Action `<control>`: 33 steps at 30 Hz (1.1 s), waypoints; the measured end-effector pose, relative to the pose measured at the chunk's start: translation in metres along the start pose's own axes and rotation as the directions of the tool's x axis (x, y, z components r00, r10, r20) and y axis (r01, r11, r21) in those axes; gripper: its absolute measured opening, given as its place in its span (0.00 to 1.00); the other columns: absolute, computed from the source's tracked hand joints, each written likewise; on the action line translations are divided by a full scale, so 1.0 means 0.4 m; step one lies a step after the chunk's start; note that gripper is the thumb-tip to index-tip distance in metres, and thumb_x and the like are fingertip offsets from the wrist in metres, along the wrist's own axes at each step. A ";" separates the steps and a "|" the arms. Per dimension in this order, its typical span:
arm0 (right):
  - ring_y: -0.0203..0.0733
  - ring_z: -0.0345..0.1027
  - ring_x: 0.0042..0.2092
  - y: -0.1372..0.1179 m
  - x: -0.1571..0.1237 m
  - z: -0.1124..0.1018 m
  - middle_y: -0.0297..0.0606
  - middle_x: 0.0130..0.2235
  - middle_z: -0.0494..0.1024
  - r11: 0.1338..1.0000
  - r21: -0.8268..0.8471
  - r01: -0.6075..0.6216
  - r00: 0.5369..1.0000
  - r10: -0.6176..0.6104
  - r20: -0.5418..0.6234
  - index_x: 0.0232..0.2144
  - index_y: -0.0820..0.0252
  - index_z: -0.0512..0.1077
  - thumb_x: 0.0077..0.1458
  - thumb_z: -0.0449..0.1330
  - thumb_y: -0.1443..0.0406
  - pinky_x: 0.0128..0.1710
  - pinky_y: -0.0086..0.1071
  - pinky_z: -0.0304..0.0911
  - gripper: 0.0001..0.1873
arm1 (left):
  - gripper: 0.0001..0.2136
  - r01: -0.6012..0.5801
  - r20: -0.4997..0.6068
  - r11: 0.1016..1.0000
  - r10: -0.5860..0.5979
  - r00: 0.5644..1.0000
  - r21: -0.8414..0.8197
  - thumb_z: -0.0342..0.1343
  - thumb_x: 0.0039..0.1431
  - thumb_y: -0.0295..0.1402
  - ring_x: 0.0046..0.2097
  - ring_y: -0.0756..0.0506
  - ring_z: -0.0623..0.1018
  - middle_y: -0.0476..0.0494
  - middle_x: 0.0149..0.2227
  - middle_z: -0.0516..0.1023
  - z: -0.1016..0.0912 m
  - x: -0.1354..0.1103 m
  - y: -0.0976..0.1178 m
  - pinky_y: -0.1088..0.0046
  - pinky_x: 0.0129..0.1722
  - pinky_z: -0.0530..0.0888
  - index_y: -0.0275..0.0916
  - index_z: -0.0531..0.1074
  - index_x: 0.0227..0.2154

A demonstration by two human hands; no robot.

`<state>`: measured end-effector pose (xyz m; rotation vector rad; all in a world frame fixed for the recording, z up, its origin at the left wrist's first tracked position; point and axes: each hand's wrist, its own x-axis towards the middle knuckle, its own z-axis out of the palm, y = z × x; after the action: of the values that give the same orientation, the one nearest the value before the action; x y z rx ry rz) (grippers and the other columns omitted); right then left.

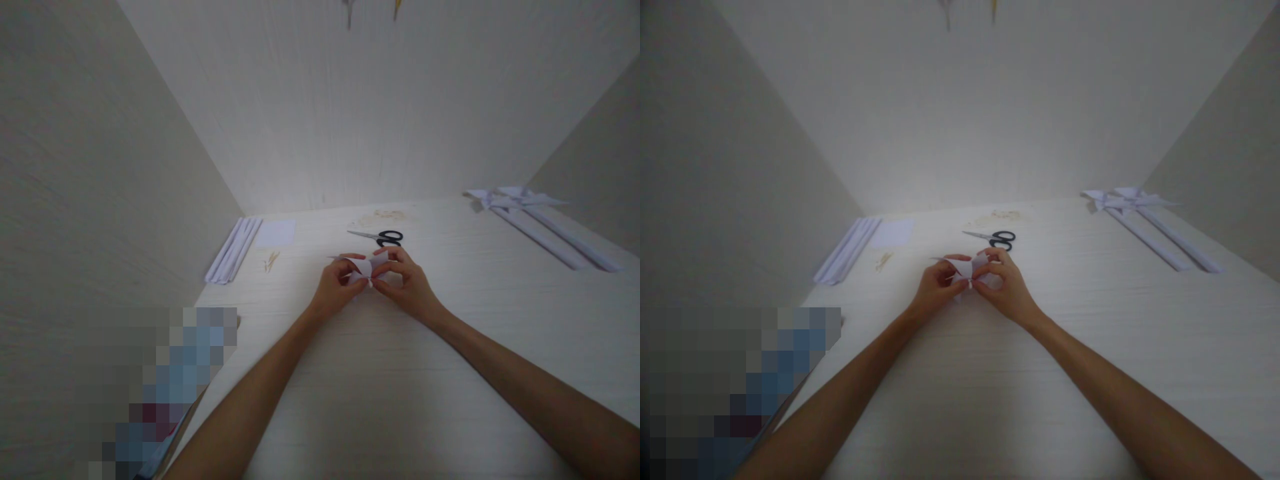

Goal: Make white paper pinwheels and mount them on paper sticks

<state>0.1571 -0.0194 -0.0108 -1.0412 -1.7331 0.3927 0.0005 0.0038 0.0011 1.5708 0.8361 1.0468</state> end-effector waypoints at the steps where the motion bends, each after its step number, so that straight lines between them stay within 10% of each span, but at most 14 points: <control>1: 0.43 0.60 0.45 0.000 0.000 0.000 0.38 0.41 0.65 1.000 0.003 -0.003 1.000 0.003 0.003 0.24 0.56 0.70 0.42 0.59 0.69 0.45 0.42 0.58 0.03 | 0.08 -0.001 0.001 1.000 0.001 1.000 -0.001 0.58 0.40 0.27 0.41 0.45 0.72 0.38 0.44 0.68 0.000 0.000 0.000 0.71 0.36 0.72 0.33 0.72 0.27; 33: 0.42 0.61 0.42 0.012 0.003 0.002 0.37 0.37 0.65 0.995 0.028 -0.091 0.994 0.092 -0.064 0.24 0.55 0.71 0.43 0.59 0.67 0.43 0.41 0.57 0.02 | 0.12 -0.085 -0.017 0.982 0.083 0.996 -0.166 0.60 0.39 0.29 0.51 0.41 0.67 0.36 0.46 0.69 -0.003 0.008 -0.023 0.64 0.45 0.68 0.34 0.72 0.31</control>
<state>0.1587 -0.0157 -0.0138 -1.1062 -1.6226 0.4325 0.0007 0.0092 -0.0069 1.4701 0.6759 1.1559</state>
